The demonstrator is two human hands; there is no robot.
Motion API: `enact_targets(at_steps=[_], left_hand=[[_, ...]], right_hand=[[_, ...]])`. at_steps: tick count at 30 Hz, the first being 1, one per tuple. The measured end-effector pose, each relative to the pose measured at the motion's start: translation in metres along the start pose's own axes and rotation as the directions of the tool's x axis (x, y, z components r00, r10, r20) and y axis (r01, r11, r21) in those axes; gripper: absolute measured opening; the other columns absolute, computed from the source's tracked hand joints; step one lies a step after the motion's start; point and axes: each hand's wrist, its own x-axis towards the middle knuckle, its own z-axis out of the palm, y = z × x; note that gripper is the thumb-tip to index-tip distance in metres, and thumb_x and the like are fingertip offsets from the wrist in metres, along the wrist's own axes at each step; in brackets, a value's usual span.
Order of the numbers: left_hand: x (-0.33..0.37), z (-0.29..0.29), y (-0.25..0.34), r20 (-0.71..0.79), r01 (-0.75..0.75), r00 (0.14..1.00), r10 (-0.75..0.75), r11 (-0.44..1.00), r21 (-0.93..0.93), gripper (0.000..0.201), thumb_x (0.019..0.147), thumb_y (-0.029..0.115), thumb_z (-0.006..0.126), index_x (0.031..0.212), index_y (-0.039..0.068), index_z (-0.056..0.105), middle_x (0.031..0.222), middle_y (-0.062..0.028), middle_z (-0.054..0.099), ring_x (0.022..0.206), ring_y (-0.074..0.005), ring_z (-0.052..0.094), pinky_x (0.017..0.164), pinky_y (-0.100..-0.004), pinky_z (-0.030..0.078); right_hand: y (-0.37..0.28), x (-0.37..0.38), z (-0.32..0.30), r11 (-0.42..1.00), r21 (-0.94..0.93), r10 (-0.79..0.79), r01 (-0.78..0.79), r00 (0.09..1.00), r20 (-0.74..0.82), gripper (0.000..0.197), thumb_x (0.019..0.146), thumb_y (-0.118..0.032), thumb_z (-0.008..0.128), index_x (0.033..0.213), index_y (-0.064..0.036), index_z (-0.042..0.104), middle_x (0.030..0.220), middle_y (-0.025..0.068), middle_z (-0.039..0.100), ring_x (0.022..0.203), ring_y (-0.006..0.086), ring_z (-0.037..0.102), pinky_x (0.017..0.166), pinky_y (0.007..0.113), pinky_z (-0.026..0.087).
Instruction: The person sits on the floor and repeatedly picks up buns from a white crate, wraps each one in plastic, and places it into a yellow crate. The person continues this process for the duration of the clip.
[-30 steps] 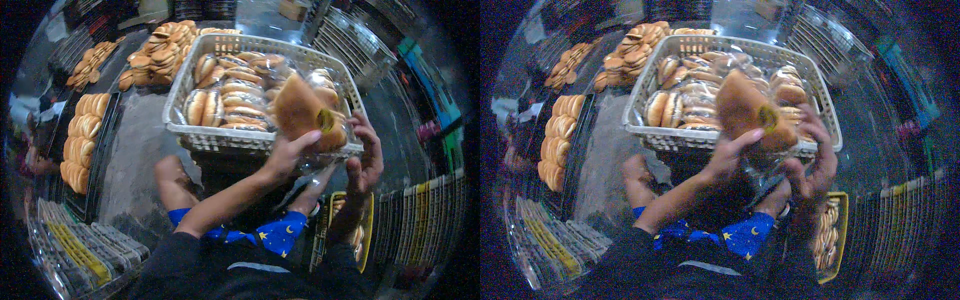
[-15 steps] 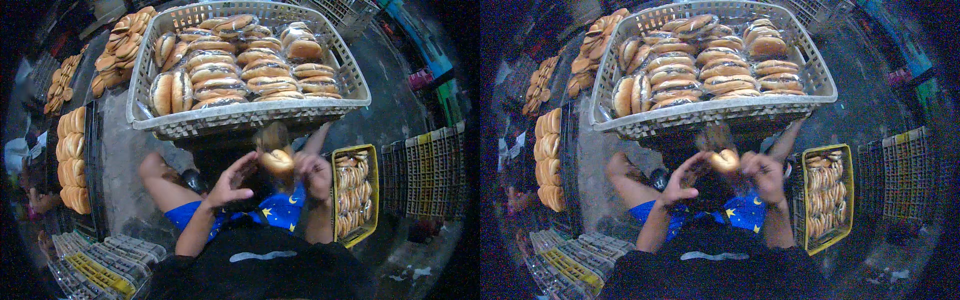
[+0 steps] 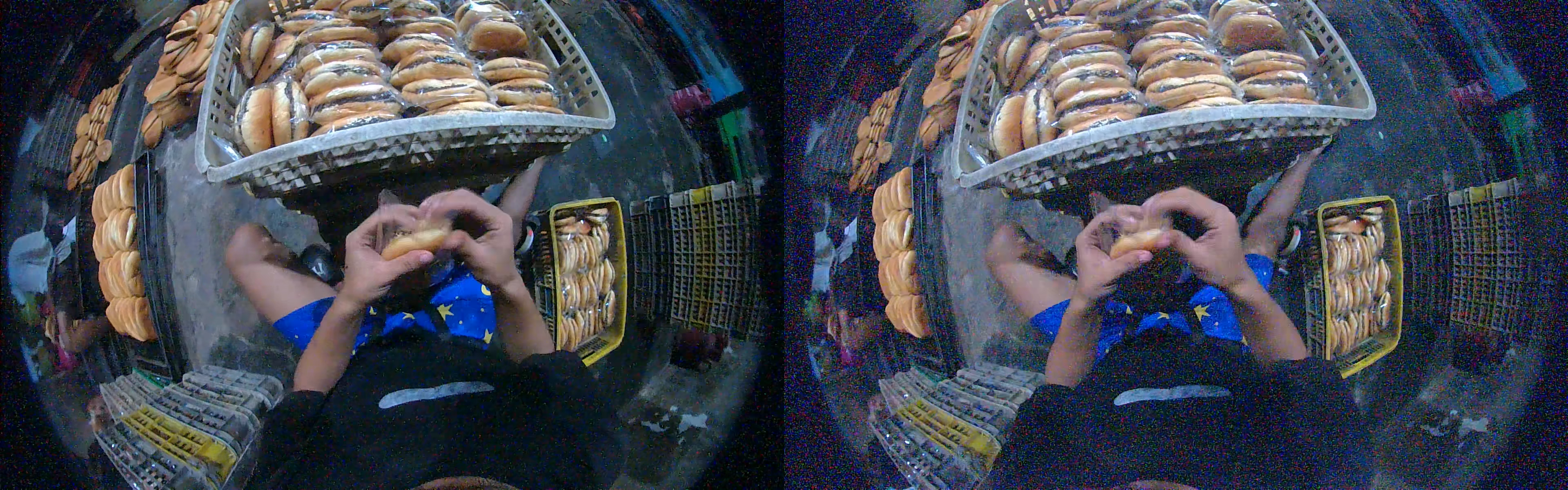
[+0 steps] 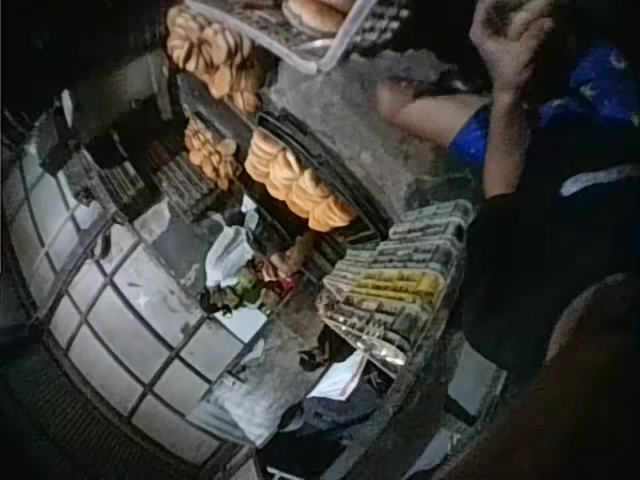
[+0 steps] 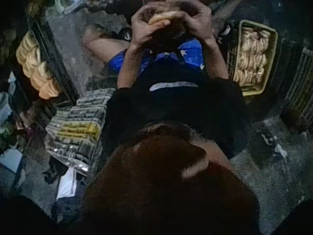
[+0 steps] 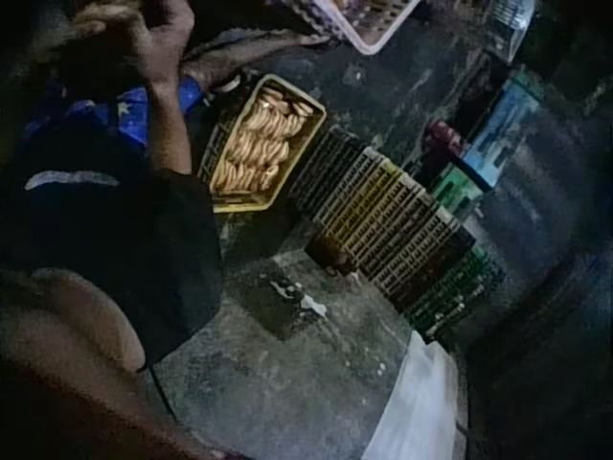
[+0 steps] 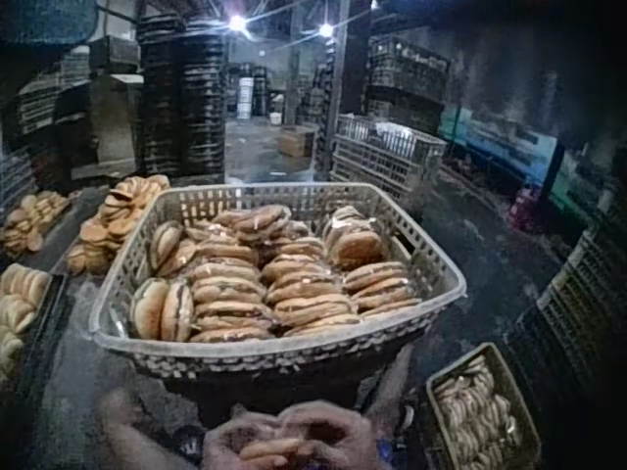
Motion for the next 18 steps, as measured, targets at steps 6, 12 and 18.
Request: enact_targets(at_steps=[6,12,18], left_hand=[[0.012,0.012,0.007,-0.108,0.085,0.991,-0.085,0.996,-0.005,0.015,0.077,0.015,0.062,0.083,0.002,0.057,0.082,-0.0047,0.052,0.077,-0.0117,0.05,0.07,-0.0241,0.04],[0.007,0.002,0.006,-0.071,0.033,0.997,-0.007,0.93,0.366,0.028,0.072,0.006,0.065,0.096,0.002,0.051,0.081,-0.0072,0.059,0.076,-0.0109,0.057,0.068,-0.0241,0.045],[0.013,-0.006,0.023,-0.057,0.109,0.994,-0.094,0.813,0.572,0.028,0.073,-0.001,0.06,0.099,0.0,0.051,0.079,-0.0119,0.06,0.073,-0.0176,0.06,0.063,-0.0261,0.047]], right_hand=[[-0.025,-0.001,0.002,0.863,0.271,0.418,-0.427,0.904,0.092,0.014,0.077,-0.01,0.06,0.089,-0.0019,0.057,0.079,0.0037,0.056,0.076,0.0119,0.053,0.07,0.023,0.041],[-0.014,0.0,0.011,0.926,0.145,0.367,-0.349,0.923,-0.116,0.008,0.077,-0.008,0.058,0.075,-0.0026,0.052,0.076,0.0031,0.054,0.073,0.0114,0.052,0.068,0.025,0.042],[-0.005,0.001,0.011,0.908,-0.412,0.123,-0.079,0.989,0.08,0.012,0.071,-0.006,0.059,0.083,-0.0045,0.06,0.077,0.0114,0.056,0.074,0.0291,0.053,0.07,0.034,0.044]])
